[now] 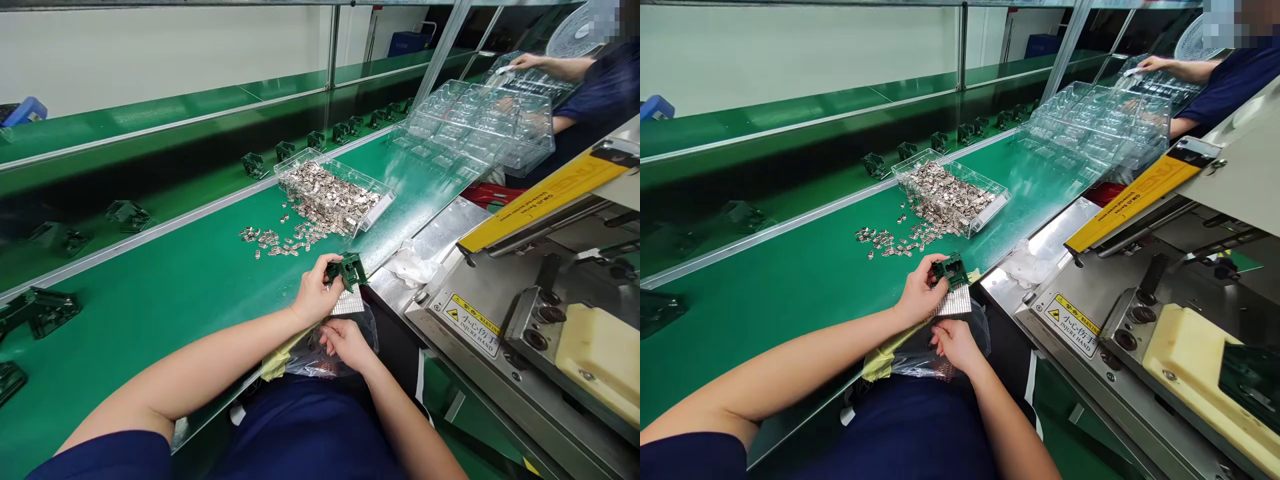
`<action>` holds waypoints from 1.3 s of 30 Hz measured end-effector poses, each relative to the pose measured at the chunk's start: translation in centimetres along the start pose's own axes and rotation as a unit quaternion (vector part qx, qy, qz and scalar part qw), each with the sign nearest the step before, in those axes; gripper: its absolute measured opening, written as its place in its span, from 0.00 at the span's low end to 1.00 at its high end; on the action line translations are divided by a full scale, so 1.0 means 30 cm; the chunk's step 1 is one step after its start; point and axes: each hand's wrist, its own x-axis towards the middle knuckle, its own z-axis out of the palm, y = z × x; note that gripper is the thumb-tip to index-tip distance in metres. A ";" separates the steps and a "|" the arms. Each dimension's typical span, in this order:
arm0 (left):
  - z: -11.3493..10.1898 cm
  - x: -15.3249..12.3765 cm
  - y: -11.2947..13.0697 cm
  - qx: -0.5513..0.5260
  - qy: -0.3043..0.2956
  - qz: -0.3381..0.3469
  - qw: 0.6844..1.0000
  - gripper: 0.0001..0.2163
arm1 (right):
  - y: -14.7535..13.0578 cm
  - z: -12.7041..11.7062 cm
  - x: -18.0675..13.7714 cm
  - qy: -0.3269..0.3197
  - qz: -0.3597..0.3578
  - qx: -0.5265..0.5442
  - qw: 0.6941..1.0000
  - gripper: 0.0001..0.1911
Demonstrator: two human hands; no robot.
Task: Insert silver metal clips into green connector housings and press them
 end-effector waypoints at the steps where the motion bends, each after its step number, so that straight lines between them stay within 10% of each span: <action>1: -0.001 0.012 -0.001 -0.005 0.004 0.001 1.000 0.17 | -0.011 -0.006 -0.015 0.023 -0.009 -0.026 0.999 0.17; 16: -0.034 -0.196 0.088 -0.227 -0.034 -0.032 0.973 0.14 | -0.368 0.007 -0.179 0.263 -0.288 -0.159 0.907 0.06; 23: -0.039 -0.238 0.095 -0.183 -0.077 -0.002 0.980 0.13 | -0.363 0.040 -0.183 0.302 -0.260 -0.129 0.908 0.03; 32: 0.021 -0.255 0.123 -0.201 -0.091 0.020 0.975 0.13 | -0.344 0.030 -0.214 0.251 -0.194 0.189 0.929 0.13; 36: 0.043 -0.211 0.197 -0.190 -0.198 0.017 0.961 0.14 | -0.368 -0.106 -0.325 0.226 -0.273 -0.038 0.934 0.39; 39: 0.085 -0.152 0.290 -0.132 -0.373 0.066 0.916 0.18 | -0.385 -0.234 -0.481 0.221 -0.327 -0.190 0.899 0.37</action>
